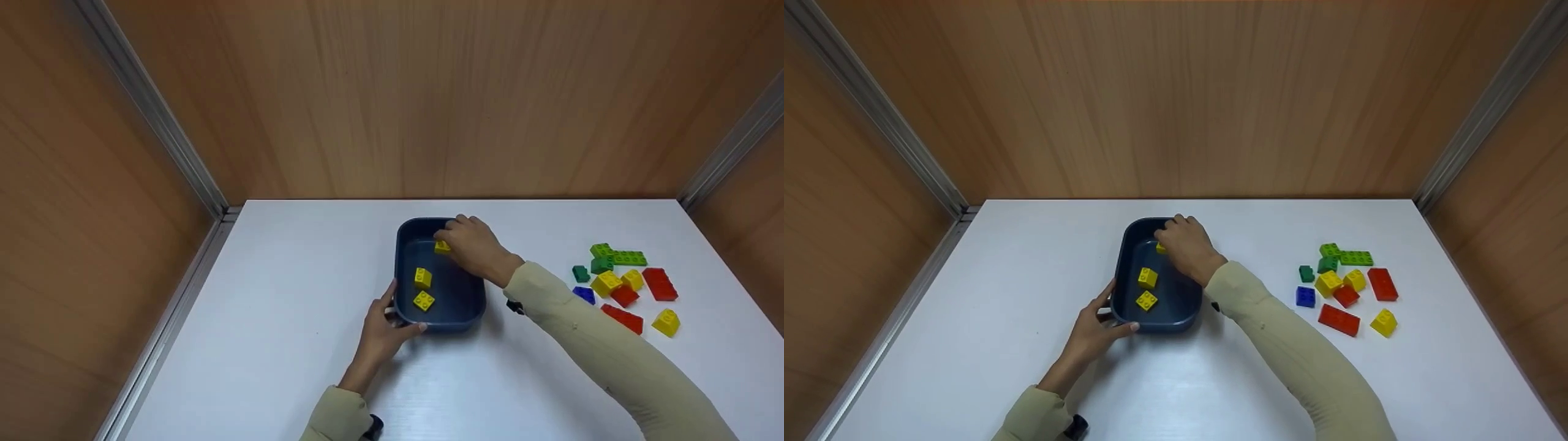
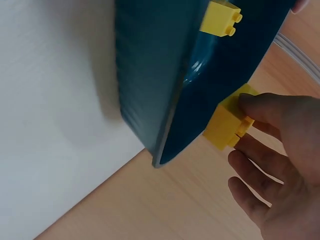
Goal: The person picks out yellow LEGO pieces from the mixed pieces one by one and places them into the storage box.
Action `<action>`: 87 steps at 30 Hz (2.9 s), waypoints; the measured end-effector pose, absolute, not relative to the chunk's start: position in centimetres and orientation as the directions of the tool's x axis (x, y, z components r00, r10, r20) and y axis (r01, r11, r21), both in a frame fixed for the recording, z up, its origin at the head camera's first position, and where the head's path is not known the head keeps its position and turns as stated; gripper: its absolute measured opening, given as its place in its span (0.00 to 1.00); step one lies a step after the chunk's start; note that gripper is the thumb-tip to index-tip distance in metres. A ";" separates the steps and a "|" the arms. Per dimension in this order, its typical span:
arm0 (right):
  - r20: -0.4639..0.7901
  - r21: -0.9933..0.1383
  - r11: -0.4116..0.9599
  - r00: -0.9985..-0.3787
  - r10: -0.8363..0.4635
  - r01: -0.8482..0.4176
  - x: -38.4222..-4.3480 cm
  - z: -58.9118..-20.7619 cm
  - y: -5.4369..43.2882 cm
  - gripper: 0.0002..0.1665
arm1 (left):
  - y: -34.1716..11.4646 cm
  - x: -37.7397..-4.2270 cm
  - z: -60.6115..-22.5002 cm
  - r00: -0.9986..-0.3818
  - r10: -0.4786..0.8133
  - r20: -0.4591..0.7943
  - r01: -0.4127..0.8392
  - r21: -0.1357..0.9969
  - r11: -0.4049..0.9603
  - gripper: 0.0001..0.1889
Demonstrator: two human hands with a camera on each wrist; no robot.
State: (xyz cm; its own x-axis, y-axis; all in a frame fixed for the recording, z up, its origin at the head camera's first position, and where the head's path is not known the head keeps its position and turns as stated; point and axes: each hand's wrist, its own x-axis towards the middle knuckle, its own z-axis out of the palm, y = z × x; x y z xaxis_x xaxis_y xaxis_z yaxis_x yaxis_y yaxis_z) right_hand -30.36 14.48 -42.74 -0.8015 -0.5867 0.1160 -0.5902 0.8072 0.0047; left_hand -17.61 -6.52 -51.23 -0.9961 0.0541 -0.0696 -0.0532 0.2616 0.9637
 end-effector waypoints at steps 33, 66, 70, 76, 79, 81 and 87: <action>-0.066 -0.145 0.843 -0.845 -0.531 -0.518 -33.2 -43.3 10.9 0.12 | -6.4 -17.3 -51.2 -0.996 0.026 -0.085 -0.075 0.964 0.256 0.56; -0.252 -0.197 0.911 -0.879 -0.404 -0.362 -33.8 -44.5 10.8 0.16 | -6.4 -16.9 -51.0 -0.994 0.034 -0.100 -0.087 0.961 0.262 0.55; -0.239 -0.173 0.906 -0.876 -0.418 -0.385 -33.7 -44.6 10.6 0.13 | -6.4 -16.9 -51.0 -0.995 0.041 -0.090 -0.076 0.963 0.257 0.55; -0.233 -0.166 0.905 -0.876 -0.422 -0.392 -33.6 -44.6 10.6 0.09 | -6.5 -17.0 -50.9 -0.995 0.048 -0.087 -0.072 0.965 0.254 0.55; -0.232 -0.165 0.907 -0.879 -0.417 -0.387 -33.5 -44.2 10.7 0.13 | -6.5 -17.0 -51.0 -0.995 0.044 -0.087 -0.073 0.963 0.259 0.55; -0.217 -0.148 0.904 -0.878 -0.426 -0.402 -33.3 -43.8 10.7 0.15 | -6.6 -17.0 -51.0 -0.995 0.042 -0.087 -0.073 0.963 0.261 0.55; -0.155 -0.108 0.869 -0.855 -0.494 -0.483 -32.6 -42.6 11.1 0.16 | -6.7 -17.0 -51.1 -0.995 0.040 -0.088 -0.075 0.965 0.252 0.56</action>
